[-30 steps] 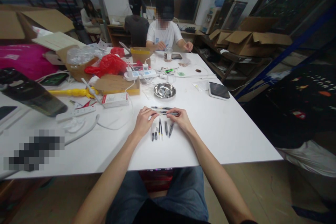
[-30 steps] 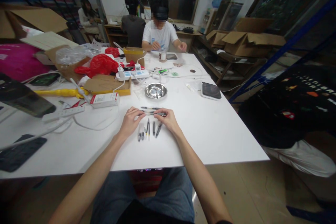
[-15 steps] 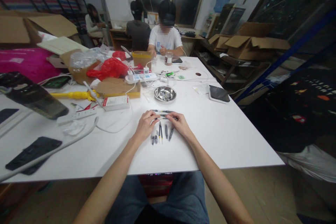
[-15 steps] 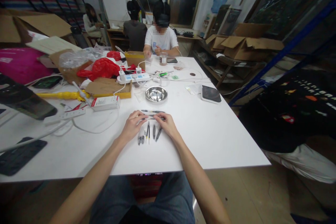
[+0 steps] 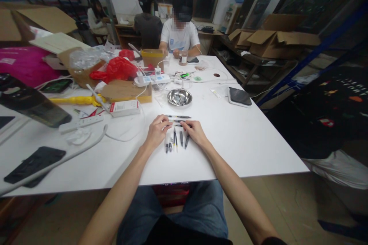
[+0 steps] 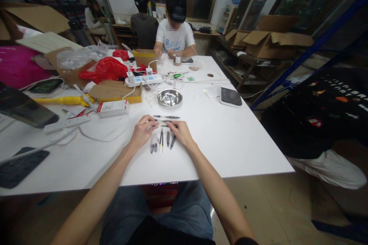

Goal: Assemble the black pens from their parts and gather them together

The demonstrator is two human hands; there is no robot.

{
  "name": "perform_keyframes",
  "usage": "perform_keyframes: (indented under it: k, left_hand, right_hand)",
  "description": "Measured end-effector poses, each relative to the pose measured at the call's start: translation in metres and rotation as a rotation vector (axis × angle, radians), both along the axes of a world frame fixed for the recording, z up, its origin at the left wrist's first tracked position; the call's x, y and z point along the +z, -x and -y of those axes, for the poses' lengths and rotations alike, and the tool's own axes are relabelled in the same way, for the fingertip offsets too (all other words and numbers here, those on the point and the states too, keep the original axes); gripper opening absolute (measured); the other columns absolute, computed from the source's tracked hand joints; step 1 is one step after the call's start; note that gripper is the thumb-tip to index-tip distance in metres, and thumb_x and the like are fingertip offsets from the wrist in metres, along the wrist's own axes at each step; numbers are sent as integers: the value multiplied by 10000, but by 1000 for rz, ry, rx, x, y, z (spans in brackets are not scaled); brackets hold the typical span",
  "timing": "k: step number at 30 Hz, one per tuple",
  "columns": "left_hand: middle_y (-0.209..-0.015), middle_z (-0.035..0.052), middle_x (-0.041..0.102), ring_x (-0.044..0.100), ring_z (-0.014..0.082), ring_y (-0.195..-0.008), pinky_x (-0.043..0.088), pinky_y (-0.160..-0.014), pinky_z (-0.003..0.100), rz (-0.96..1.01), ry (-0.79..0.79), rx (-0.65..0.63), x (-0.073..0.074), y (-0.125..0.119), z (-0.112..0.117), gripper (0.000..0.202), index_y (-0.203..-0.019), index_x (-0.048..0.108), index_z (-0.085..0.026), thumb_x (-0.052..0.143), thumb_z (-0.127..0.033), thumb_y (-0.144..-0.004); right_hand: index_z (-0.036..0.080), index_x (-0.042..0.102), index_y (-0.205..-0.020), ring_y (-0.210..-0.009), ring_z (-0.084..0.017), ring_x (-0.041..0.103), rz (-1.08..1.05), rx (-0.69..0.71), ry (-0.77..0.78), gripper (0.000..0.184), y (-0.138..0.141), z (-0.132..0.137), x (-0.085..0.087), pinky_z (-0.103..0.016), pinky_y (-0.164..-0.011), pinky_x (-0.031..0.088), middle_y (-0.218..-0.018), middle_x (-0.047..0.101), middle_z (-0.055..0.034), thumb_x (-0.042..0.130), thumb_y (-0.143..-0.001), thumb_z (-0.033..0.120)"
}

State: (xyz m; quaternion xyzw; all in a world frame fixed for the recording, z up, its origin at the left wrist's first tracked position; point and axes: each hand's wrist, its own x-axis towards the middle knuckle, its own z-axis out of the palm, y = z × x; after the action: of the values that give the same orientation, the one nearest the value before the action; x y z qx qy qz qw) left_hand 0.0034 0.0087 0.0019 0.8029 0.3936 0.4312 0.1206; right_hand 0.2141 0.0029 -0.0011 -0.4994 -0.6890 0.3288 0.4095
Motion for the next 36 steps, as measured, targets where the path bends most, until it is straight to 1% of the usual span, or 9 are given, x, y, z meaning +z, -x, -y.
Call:
perform_keyframes:
  k: [3,7,10,15,17,22,26,33,36]
  left_hand:
    - [-924,29,583,564,182,-928,474,-836,315,0,31,3,2,0,1,84,-931,699,-213,618,-211,-908]
    - [-1004,46,634,591,193,-977,472,-890,339,-54,100,-34,2,-2,3,165,-1050,682,-219,582,-298,-946]
    - [-980,48,689,604,199,-946,467,-885,359,-98,105,-50,0,-3,2,224,-1030,691,-212,503,-328,-988]
    - [-902,38,708,607,199,-899,465,-874,364,-96,72,-71,-2,-4,0,210,-934,699,-208,544,-345,-969]
    - [-902,38,704,606,200,-903,462,-876,366,-79,56,-56,-1,-5,1,192,-938,702,-211,571,-351,-955]
    - [-1001,46,719,610,204,-961,457,-899,373,-59,90,-6,4,-4,4,232,-1030,698,-223,521,-364,-981]
    - [-978,40,722,613,204,-944,459,-888,366,-42,108,-7,4,-2,4,215,-986,699,-217,531,-350,-976]
    - [-917,30,705,593,202,-914,456,-871,361,-35,79,-13,2,-4,3,163,-932,698,-218,581,-331,-948]
    - [-974,36,704,585,205,-950,445,-889,364,-72,76,15,4,-4,5,182,-1002,687,-220,558,-342,-962]
  right_hand:
    - [174,620,-632,-546,-136,420,14,-4,-32,495,2,2,2,-268,-543,294,-541,500,13,499,-937,545]
    - [166,673,-748,-606,-148,463,-49,-8,-41,380,3,1,5,-261,-588,341,-646,591,-4,577,-903,500]
    - [164,697,-777,-637,-158,493,-74,-18,-42,352,3,0,5,-264,-619,366,-698,637,-19,628,-869,496]
    - [170,568,-573,-547,-129,392,5,1,-17,510,2,1,3,-263,-556,289,-522,453,27,513,-936,523]
    - [173,538,-561,-544,-125,378,13,3,-24,524,2,2,3,-263,-553,278,-520,424,31,481,-953,516]
    - [172,623,-750,-642,-150,465,-83,2,-44,349,5,4,9,-261,-616,356,-668,558,3,560,-909,476]
    - [170,635,-829,-688,-154,492,-118,48,-47,295,4,4,10,-258,-638,373,-760,600,-12,588,-883,456]
    - [183,517,-575,-542,-127,370,-38,63,27,520,2,2,0,-264,-556,283,-523,397,34,441,-965,518]
    - [175,587,-651,-592,-141,432,-68,35,-21,453,3,2,2,-265,-591,322,-590,495,16,487,-949,501]
